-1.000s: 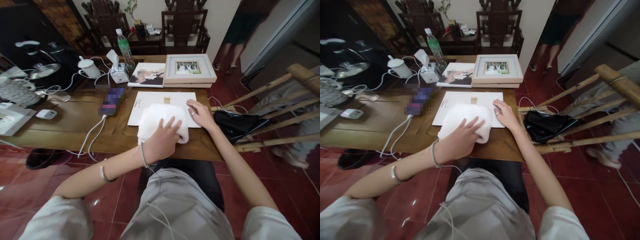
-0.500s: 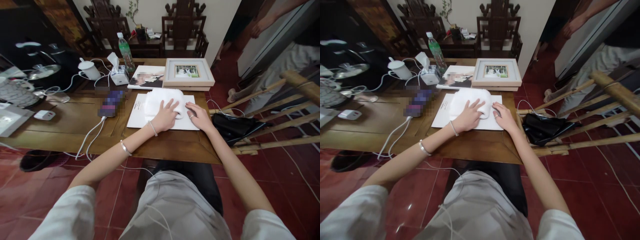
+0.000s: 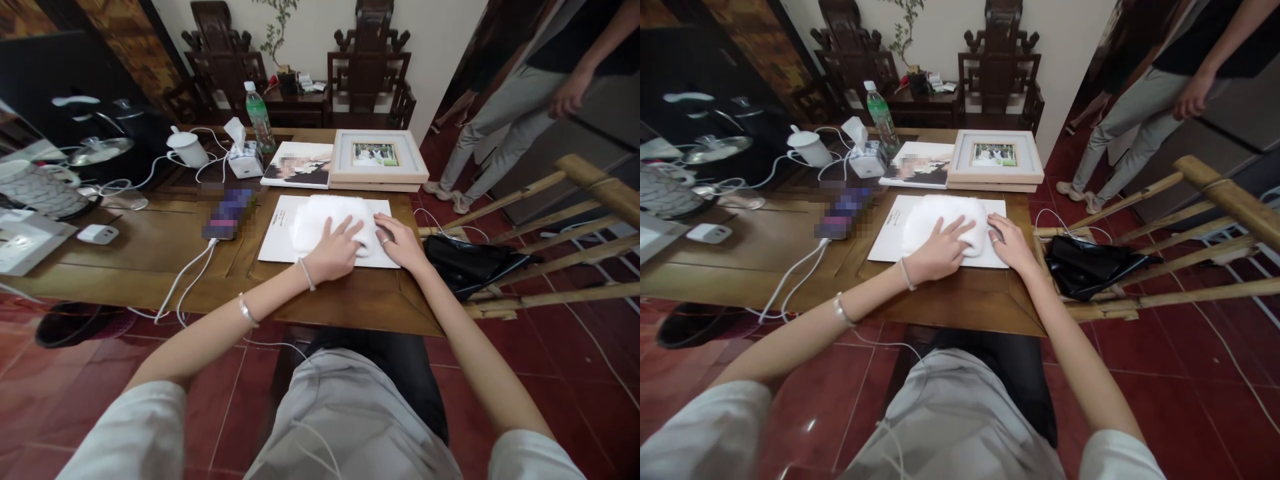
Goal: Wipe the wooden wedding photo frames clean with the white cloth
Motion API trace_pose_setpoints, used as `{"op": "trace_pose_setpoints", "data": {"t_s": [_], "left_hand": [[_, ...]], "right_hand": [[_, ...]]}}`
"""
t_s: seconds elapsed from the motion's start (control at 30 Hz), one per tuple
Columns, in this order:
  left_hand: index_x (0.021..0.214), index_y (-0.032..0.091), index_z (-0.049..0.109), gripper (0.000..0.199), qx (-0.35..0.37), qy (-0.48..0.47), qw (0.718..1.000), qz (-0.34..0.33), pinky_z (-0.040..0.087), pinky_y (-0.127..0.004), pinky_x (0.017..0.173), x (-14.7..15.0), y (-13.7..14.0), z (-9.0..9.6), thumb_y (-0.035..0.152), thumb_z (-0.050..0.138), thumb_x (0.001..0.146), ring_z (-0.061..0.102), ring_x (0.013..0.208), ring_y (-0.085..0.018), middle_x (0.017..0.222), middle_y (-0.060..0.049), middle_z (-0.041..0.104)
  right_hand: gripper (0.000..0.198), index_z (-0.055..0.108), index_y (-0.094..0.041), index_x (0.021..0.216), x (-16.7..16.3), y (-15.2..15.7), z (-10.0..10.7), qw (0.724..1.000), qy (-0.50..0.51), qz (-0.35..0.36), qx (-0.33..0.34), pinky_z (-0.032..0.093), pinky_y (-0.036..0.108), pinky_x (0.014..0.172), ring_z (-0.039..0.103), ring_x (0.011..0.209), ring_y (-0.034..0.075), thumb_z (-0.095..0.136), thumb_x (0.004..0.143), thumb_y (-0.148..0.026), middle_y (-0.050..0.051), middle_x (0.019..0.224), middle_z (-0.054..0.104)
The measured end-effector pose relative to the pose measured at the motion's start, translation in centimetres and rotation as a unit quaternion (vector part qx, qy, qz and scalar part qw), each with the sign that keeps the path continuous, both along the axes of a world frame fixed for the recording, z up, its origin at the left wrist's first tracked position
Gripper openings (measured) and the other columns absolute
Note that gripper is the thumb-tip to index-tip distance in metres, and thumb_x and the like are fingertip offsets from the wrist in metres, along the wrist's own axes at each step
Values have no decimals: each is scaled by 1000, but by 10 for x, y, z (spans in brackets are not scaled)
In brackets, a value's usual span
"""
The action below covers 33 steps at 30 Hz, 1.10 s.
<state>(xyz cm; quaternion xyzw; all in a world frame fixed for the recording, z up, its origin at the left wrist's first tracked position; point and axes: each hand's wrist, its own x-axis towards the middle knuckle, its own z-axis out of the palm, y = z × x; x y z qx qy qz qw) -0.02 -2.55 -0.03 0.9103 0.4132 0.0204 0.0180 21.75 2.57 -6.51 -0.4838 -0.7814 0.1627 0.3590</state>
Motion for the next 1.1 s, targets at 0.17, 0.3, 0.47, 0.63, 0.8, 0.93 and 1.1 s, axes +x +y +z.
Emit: {"op": "trace_pose_setpoints", "data": {"t_s": [0.17, 0.3, 0.47, 0.63, 0.8, 0.93, 1.1], "left_hand": [[129, 16, 69, 43, 12, -13, 999, 47, 21, -73, 121, 8, 47, -6, 10, 47, 93, 22, 157, -39, 168, -14, 33], [126, 11, 71, 41, 23, 10, 999, 37, 25, -75, 118, 11, 34, -4, 10, 45, 94, 26, 155, -43, 165, -18, 36], [118, 12, 75, 38, 39, 30, 999, -4, 34, -71, 116, 7, -35, 5, 12, 47, 93, 36, 150, -45, 162, -19, 42], [119, 13, 75, 38, 25, 39, 999, -18, 39, -66, 115, 3, -46, 13, 15, 45, 95, 39, 149, -42, 161, -17, 44], [132, 14, 67, 43, -10, 15, 1000, -6, 30, -65, 121, 10, 26, 9, 13, 43, 96, 32, 154, -36, 165, -13, 40], [134, 14, 64, 44, 4, -22, 1000, -19, 20, -64, 124, 21, 68, -3, 13, 44, 95, 27, 156, -33, 165, -13, 38], [125, 12, 68, 44, -25, -90, 996, 2, 35, -48, 118, 29, 92, 3, 13, 36, 95, 53, 139, -29, 144, -15, 63]], "right_hand": [[37, 74, -22, 122, 0, -1, 0, 1000, 5, -1, -6, 38, 53, 122, 57, 137, 28, 54, 91, -23, 10, 139, 67], [37, 75, -22, 122, -1, -1, 1, 1000, 7, 0, -11, 38, 53, 122, 57, 137, 29, 54, 91, -24, 10, 139, 67], [38, 75, -20, 122, -1, -1, 1, 1000, 4, 1, -9, 39, 53, 121, 57, 137, 28, 53, 92, -24, 12, 139, 67], [37, 75, -19, 120, -2, -1, 1, 1000, 10, 1, -6, 38, 53, 121, 57, 137, 29, 53, 91, -24, 13, 139, 67], [38, 73, -22, 122, 0, 1, 2, 999, 35, -20, -11, 41, 55, 117, 61, 132, 31, 56, 89, -27, 11, 136, 69], [38, 69, -24, 124, 2, 4, -1, 992, 110, -50, -25, 48, 52, 111, 65, 124, 29, 55, 90, -31, 9, 131, 72], [25, 73, -24, 105, 1, 1, -1, 996, 86, -35, -6, 49, 50, 108, 67, 120, 29, 54, 87, -26, 9, 121, 75]]}}
